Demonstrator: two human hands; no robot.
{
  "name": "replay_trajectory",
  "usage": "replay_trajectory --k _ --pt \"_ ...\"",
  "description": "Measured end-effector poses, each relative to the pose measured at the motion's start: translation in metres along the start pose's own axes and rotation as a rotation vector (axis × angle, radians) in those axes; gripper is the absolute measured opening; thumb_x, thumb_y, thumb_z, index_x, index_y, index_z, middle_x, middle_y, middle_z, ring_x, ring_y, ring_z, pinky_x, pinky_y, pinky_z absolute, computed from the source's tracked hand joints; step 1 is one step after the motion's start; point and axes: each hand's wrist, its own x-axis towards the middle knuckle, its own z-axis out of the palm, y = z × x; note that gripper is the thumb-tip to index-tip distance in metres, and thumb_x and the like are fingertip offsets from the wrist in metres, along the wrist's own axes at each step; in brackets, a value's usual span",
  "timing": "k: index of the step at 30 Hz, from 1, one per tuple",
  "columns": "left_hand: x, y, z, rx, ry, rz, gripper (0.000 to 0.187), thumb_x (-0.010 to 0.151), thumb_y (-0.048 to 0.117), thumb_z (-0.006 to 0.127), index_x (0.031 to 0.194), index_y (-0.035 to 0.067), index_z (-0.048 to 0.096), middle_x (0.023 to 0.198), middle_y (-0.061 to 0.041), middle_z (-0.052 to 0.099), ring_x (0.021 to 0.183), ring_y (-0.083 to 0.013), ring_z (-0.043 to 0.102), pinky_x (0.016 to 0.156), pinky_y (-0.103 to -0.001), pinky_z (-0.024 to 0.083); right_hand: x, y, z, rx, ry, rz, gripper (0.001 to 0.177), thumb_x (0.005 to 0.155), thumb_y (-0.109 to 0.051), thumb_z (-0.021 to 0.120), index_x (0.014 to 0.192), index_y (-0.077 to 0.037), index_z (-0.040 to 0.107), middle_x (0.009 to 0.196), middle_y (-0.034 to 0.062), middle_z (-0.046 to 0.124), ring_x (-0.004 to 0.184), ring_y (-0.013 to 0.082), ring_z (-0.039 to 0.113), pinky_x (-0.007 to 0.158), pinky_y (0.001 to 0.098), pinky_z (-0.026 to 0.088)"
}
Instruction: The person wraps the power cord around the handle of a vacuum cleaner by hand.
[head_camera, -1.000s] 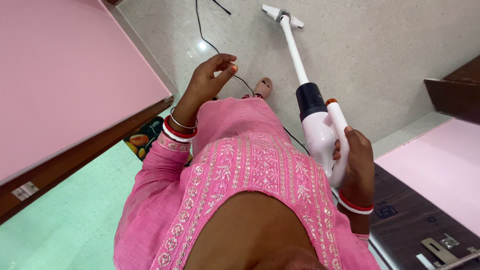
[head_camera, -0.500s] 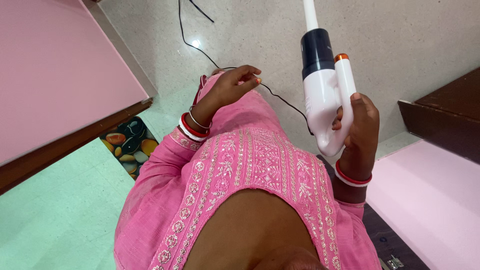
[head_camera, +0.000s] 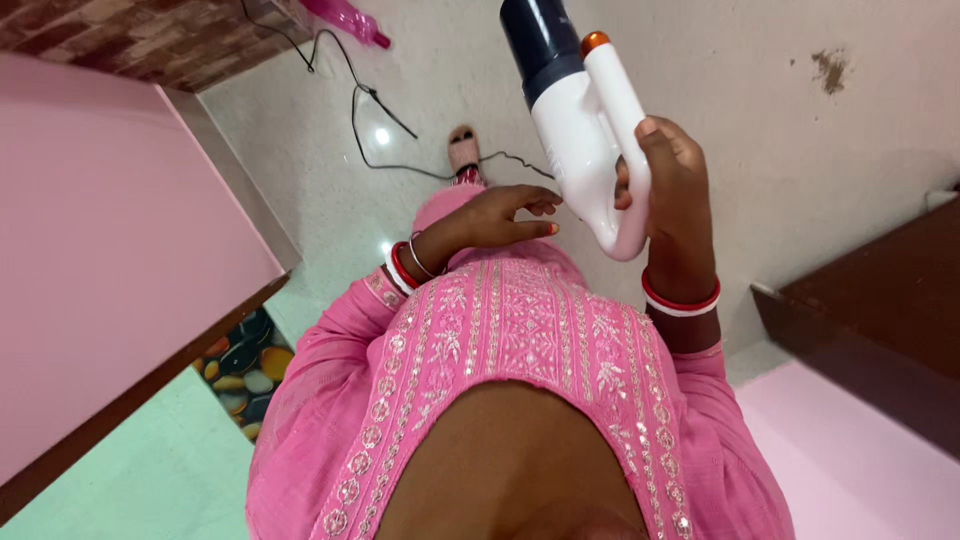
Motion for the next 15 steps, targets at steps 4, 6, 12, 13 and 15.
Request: replay_trajectory --k 4,6,12,13,15 --pt "0.039 -0.004 -0.055 0.089 0.059 -0.179 0.06 0.092 0.047 0.072 0.133 0.005 0.062 0.121 -0.014 0.071 0.11 -0.0249 0.069 0.09 -0.036 0.056 0.105 -0.01 0.012 -0.046 -0.102 0.004 0.038 0.108 -0.032 0.055 0.114 0.004 0.061 0.071 0.0033 0.058 0.05 0.0083 0.051 0.048 0.024 0.046" --pt "0.063 -0.003 -0.083 0.166 0.103 -0.224 0.059 0.093 0.049 0.071 0.132 0.006 0.064 0.12 -0.013 0.072 0.107 -0.0258 0.07 0.09 -0.036 0.055 0.149 -0.009 0.024 -0.072 -0.129 0.017 0.037 0.106 -0.032 0.055 0.115 0.003 0.062 0.07 0.0036 0.059 0.048 0.0087 0.051 0.046 0.0246 0.046" --pt "0.109 -0.011 -0.126 -0.023 0.263 -0.255 0.051 0.094 0.045 0.066 0.129 0.008 0.067 0.102 -0.008 0.074 0.095 -0.0203 0.071 0.085 -0.033 0.055 0.268 -0.004 0.044 -0.144 -0.203 0.121 0.037 0.103 -0.032 0.055 0.112 0.003 0.062 0.067 0.0044 0.059 0.044 0.0105 0.051 0.041 0.0265 0.045" --pt "0.12 -0.014 -0.133 -0.044 0.322 -0.263 0.052 0.093 0.045 0.067 0.129 0.008 0.066 0.101 -0.008 0.073 0.095 -0.0193 0.07 0.085 -0.033 0.054 0.287 -0.001 0.045 -0.191 -0.196 0.166 0.037 0.102 -0.033 0.054 0.11 0.002 0.062 0.066 0.0043 0.059 0.042 0.0108 0.051 0.039 0.0269 0.044" --pt "0.136 -0.023 -0.134 -0.096 0.391 -0.293 0.052 0.092 0.044 0.069 0.128 0.007 0.066 0.101 -0.007 0.073 0.095 -0.0184 0.07 0.085 -0.032 0.054 0.32 0.008 0.039 -0.232 -0.226 0.192 0.037 0.103 -0.034 0.054 0.108 0.002 0.062 0.066 0.0044 0.058 0.042 0.0115 0.05 0.039 0.0275 0.044"
